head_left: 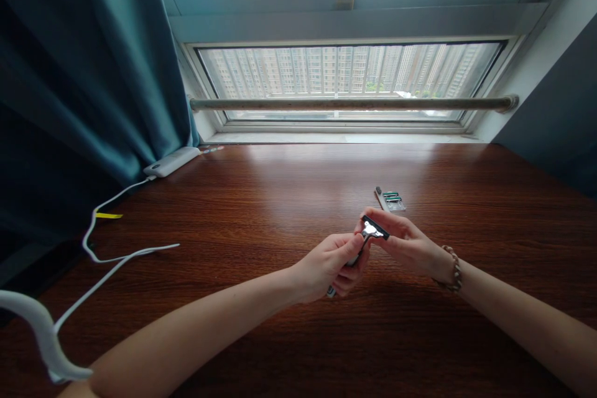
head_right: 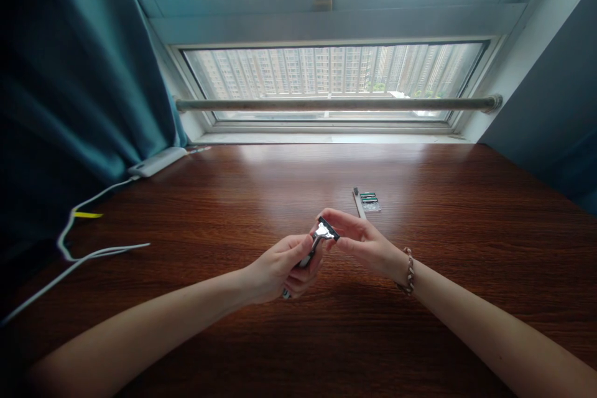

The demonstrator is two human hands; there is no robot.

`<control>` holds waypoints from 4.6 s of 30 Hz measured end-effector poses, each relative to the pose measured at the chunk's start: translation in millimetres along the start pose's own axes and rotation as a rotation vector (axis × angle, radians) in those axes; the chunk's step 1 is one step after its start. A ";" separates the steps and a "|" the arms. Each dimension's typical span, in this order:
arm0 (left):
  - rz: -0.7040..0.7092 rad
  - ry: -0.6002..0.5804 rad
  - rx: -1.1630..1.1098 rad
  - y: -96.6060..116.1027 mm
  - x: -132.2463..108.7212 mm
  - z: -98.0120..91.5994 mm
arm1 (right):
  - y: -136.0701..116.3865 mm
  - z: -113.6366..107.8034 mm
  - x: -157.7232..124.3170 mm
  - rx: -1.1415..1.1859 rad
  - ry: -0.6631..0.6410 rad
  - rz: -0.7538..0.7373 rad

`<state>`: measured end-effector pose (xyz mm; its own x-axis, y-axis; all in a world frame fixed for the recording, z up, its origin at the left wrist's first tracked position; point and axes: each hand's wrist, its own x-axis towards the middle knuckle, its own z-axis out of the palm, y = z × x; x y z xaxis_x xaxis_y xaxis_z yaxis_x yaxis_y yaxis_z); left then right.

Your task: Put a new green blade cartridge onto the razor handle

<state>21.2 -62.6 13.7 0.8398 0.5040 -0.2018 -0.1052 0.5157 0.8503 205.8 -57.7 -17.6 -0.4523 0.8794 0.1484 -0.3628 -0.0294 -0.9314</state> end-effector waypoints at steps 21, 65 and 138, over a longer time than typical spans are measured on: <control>0.094 0.050 -0.012 -11.0 3.5 -0.3 | -8.3 12.4 3.4 -0.027 0.031 -0.012; 0.164 0.044 -0.019 -13.4 4.7 -3.9 | 4.7 19.5 1.1 0.278 -0.037 0.021; 0.247 0.396 -0.135 -24.9 29.7 -36.5 | -22.6 -147.2 20.7 -1.183 0.154 0.040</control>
<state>29.3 -35.2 -31.2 0.5161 0.8343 -0.1939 -0.3663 0.4196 0.8305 324.6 31.0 -42.3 -0.3144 0.9380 0.1462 0.6616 0.3269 -0.6748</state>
